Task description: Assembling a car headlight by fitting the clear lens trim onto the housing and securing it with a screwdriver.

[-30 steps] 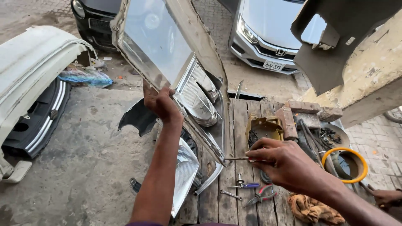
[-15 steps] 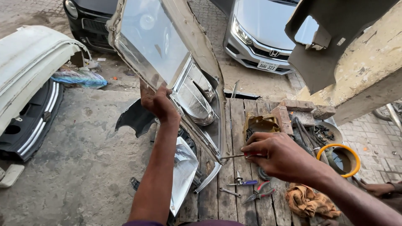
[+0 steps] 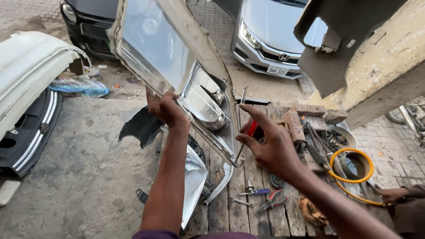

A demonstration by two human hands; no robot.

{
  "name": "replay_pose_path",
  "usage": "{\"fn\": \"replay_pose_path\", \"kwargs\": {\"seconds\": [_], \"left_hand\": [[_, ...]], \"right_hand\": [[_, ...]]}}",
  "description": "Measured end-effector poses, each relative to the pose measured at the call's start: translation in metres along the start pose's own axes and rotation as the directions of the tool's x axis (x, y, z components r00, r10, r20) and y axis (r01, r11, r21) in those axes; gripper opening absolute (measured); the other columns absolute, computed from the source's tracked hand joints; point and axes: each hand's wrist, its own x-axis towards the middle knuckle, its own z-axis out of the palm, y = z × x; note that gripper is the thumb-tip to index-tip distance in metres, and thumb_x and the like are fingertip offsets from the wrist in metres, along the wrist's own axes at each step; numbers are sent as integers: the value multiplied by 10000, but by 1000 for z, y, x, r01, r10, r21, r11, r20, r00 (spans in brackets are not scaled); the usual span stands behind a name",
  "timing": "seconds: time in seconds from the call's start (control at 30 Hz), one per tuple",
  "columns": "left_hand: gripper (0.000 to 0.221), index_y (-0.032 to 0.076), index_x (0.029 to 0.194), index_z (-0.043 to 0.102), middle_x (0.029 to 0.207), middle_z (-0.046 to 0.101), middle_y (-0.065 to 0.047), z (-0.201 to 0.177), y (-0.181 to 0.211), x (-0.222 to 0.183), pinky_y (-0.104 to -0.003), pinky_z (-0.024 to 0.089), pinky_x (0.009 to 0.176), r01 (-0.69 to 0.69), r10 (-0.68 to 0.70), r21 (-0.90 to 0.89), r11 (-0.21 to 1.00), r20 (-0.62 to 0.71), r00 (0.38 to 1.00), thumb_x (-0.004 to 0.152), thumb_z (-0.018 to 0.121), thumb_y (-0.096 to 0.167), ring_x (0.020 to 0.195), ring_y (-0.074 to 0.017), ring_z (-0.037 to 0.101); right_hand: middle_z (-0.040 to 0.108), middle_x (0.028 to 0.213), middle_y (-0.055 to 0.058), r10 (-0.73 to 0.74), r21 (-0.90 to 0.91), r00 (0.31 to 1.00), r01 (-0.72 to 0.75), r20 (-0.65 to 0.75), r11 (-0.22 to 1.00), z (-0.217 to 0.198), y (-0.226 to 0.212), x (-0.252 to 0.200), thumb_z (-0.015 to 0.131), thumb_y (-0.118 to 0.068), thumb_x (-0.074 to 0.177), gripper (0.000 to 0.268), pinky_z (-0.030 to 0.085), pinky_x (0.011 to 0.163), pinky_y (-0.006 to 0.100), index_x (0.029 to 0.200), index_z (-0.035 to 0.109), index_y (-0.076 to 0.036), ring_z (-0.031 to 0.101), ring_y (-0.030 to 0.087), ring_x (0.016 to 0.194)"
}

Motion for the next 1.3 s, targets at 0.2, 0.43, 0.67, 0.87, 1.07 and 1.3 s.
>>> {"fn": "replay_pose_path", "kwargs": {"seconds": [0.2,0.43,0.67,0.87,1.07,1.3], "left_hand": [[843,-8,1378,574,1158,632,-242,-12,-12,9,-399,590,942,-3,3,-11,1000,-15,1000,545,545,-135,1129,-372,657],[896,75,1427,562,1181,650,-242,-16,-15,13,-426,600,950,-13,13,14,1000,-2,1000,550,552,-110,1157,-378,646],[945,43,1499,431,1535,478,-198,-7,8,5,-376,639,870,105,-94,156,982,-76,993,580,566,-126,1283,-384,587],[893,38,1468,511,1303,558,-323,-13,-3,-1,-409,574,954,20,-19,101,995,-17,1000,587,557,-102,1216,-458,602],[903,117,1456,558,1341,565,-242,-21,-18,-3,-363,561,994,28,-23,120,992,-40,999,576,545,-89,1180,-414,630],[854,48,1378,603,1140,635,-218,-13,-9,-8,-434,554,1027,4,-1,137,991,-15,1000,541,534,-105,1206,-359,597]], "right_hand": [[734,889,146,-89,289,979,140,-183,947,14,14,3,654,-89,956,503,663,775,470,1454,590,-111,739,219,775],[736,868,190,-82,637,995,96,-52,765,8,9,13,714,15,877,453,659,706,387,1327,664,-1,726,224,735],[424,623,-16,229,819,925,130,-304,559,54,-1,15,421,-309,1116,380,296,464,252,820,532,-98,335,93,518],[226,500,0,170,938,985,-23,-39,346,51,9,40,520,-295,1089,558,198,355,269,619,534,6,223,112,395],[332,516,-18,340,693,833,70,-436,717,88,28,29,489,-373,1118,487,267,414,236,740,571,-77,321,66,435],[245,474,24,193,919,973,44,-128,391,70,39,36,516,-219,1081,498,199,324,254,608,466,-72,227,120,377]]}}
